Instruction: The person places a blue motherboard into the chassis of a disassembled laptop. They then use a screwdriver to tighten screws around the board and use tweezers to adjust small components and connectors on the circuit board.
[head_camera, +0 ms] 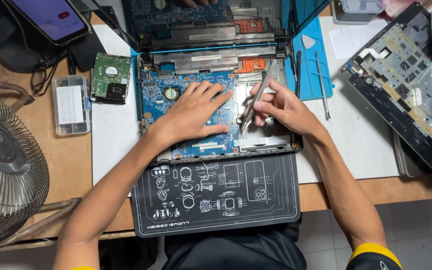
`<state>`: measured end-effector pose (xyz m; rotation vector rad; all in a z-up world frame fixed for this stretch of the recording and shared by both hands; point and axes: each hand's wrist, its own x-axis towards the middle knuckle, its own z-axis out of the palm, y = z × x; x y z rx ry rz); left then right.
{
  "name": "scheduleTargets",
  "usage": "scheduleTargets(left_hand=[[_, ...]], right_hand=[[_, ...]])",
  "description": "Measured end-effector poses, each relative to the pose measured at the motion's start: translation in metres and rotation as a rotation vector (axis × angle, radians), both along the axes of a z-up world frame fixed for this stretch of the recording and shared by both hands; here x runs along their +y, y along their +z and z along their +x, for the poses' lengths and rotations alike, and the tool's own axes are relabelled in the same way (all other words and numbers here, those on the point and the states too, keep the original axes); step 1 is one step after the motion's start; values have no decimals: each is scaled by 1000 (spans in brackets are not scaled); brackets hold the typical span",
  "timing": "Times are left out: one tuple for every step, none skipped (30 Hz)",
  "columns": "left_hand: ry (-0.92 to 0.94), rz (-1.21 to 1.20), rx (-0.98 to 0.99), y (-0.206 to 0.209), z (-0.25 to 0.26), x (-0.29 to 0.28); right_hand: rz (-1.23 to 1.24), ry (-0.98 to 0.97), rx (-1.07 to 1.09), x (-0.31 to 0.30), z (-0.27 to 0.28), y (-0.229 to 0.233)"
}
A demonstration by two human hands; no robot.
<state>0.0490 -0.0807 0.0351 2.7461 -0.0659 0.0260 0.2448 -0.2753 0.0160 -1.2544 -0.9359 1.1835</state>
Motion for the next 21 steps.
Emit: scheduleTargets(left_hand=[[2,-2,3,0,-1,-1],[3,-6,4,1,-1,-1],[2,-11,3,1,-1,-2],[3,-13,5,0,-1,-2],[3,-19,8,-1,-1,-2],[3,-24,12,-2,-1,-2],[3,-26,14,-3,-1,-3],[4,-3,4,-5,-2,-5],[7,21,-7,-6,-2,-5],[7,20,-5,-4,-2,-6],[9,17,-2,-2,-3,-7],[11,14,2,1,-3,-8],[13,13,3,1,-3,-8],[6,6,-11,1,-3,-8],[1,-1,-25,1,-3,-9],[3,-2,-23,1,-3,-9],[7,-14,-14,2,-2,-9],[11,-26,-4,2,-1,-10],[11,-27,-4,2,0,-11],[-40,-115,19,2,2,-13],[-92,-204,42,2,4,-15]], right_hand=[[-2,2,3,1,-2,2],[-6,8,-18,1,-3,3],[-11,12,-41,1,-5,5],[-13,13,-39,1,-4,3],[-19,13,-50,1,-4,1],[-25,13,-61,0,-3,-2],[-27,12,-59,0,-4,0],[-34,18,-70,0,-5,2],[-40,25,-81,0,-6,4],[-41,26,-80,0,-6,4],[-47,24,-95,0,-6,5],[-52,22,-109,0,-6,5],[-53,23,-108,0,-6,5],[-57,22,-127,0,-6,5],[-62,22,-145,0,-6,5],[-63,24,-143,-1,-7,4],[-70,23,-153,-1,-7,4],[-77,23,-163,-1,-6,3],[-78,23,-162,-1,-6,3],[-76,9,-142,-1,-5,3],[-74,-6,-121,-1,-5,3]])
